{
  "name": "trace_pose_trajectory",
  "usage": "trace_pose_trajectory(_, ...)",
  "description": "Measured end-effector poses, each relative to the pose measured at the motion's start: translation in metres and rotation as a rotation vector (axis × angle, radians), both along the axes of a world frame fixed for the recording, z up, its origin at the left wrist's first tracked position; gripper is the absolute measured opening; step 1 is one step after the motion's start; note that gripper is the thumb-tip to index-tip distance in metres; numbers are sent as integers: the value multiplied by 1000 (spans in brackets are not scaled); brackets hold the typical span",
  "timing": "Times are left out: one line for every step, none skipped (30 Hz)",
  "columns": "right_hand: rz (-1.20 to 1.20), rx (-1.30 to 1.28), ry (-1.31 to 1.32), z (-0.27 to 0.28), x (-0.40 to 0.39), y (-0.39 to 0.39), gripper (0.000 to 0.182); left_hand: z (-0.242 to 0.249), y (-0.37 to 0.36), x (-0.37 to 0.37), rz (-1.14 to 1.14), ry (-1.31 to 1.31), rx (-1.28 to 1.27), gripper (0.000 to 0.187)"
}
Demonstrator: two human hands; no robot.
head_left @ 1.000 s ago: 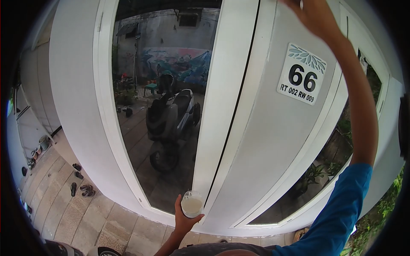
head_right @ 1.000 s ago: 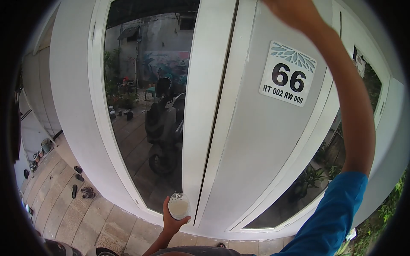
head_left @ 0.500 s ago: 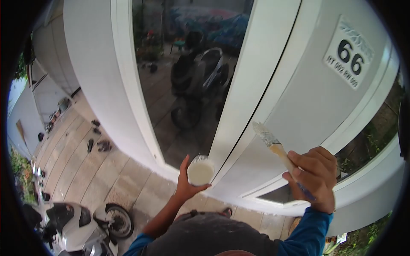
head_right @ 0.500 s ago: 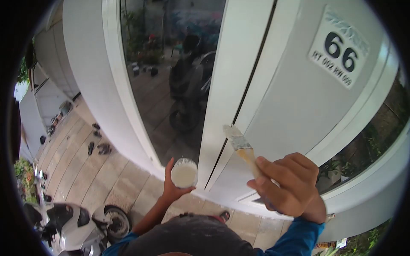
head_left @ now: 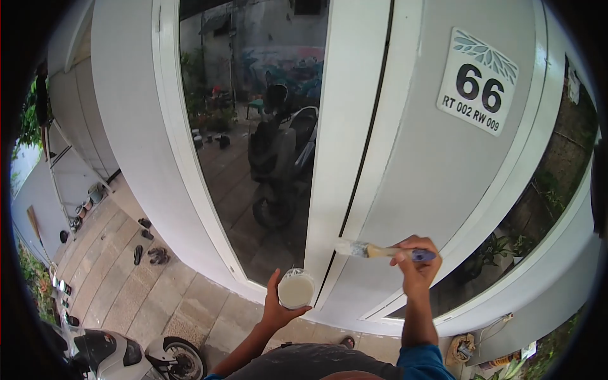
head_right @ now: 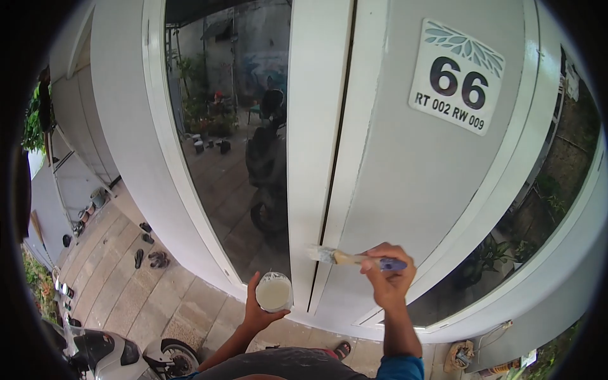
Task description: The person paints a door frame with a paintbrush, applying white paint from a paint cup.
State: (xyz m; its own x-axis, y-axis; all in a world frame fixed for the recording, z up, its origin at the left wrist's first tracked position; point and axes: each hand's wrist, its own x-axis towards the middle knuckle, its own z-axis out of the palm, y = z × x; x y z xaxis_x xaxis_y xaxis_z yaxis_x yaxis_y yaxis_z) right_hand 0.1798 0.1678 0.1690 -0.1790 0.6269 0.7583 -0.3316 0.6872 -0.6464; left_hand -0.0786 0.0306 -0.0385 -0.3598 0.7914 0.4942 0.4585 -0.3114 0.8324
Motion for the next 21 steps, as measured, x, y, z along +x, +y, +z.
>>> trace_pose_trajectory(-11,30,25,14,3,2,18,0,1,1,-26,-26,-8,135)
trace_pose_trajectory(-58,99,18,29,9,9,19,0,3,2,-54,-56,-19,134)
trace_pose_trajectory(-94,138,37,47,13,13,19,0,4,2,-63,-53,-17,134)
trace_pose_trajectory(-155,189,50,71,16,18,18,-2,5,2,-71,-62,-13,134)
trace_pose_trajectory(-198,249,82,96,18,25,16,-3,6,3,-78,-71,-7,134)
trace_pose_trajectory(-241,311,136,125,17,31,15,-1,7,4,-84,-71,-7,134)
trace_pose_trajectory(-360,360,144,157,17,33,11,3,7,7,-89,-68,-5,134)
trace_pose_trajectory(-401,451,171,188,18,43,10,5,7,8,-94,-64,-2,134)
trace_pose_trajectory(-423,540,188,221,17,49,12,2,9,8,-99,-65,-3,134)
trace_pose_trajectory(-465,638,213,251,10,54,17,-4,11,8,-111,-83,6,134)
trace_pose_trajectory(-449,644,186,277,6,55,23,-8,13,9,-124,-102,16,133)
trace_pose_trajectory(-541,694,125,300,5,64,22,-8,12,11,-132,-103,15,133)
trace_pose_trajectory(-566,699,127,320,-1,69,20,-6,12,13,-148,-126,18,133)
trace_pose_trajectory(-569,703,125,335,-8,66,20,-5,12,15,-162,-148,22,133)
trace_pose_trajectory(-546,669,132,349,-18,62,15,-3,12,17,-165,-150,24,133)
trace_pose_trajectory(-522,634,140,358,-24,61,13,-1,10,18,-160,-143,29,132)
trace_pose_trajectory(-524,635,138,366,-26,66,13,0,10,18,-156,-136,33,132)
trace_pose_trajectory(-512,644,162,372,-28,68,13,-1,9,18,-159,-137,33,132)
trace_pose_trajectory(-500,652,186,375,-28,70,13,-3,9,18,-154,-139,30,132)
trace_pose_trajectory(-504,653,184,375,-27,72,13,-4,10,17,-150,-141,28,132)
trace_pose_trajectory(-550,636,171,374,-27,72,13,-2,9,17,-154,-143,29,132)
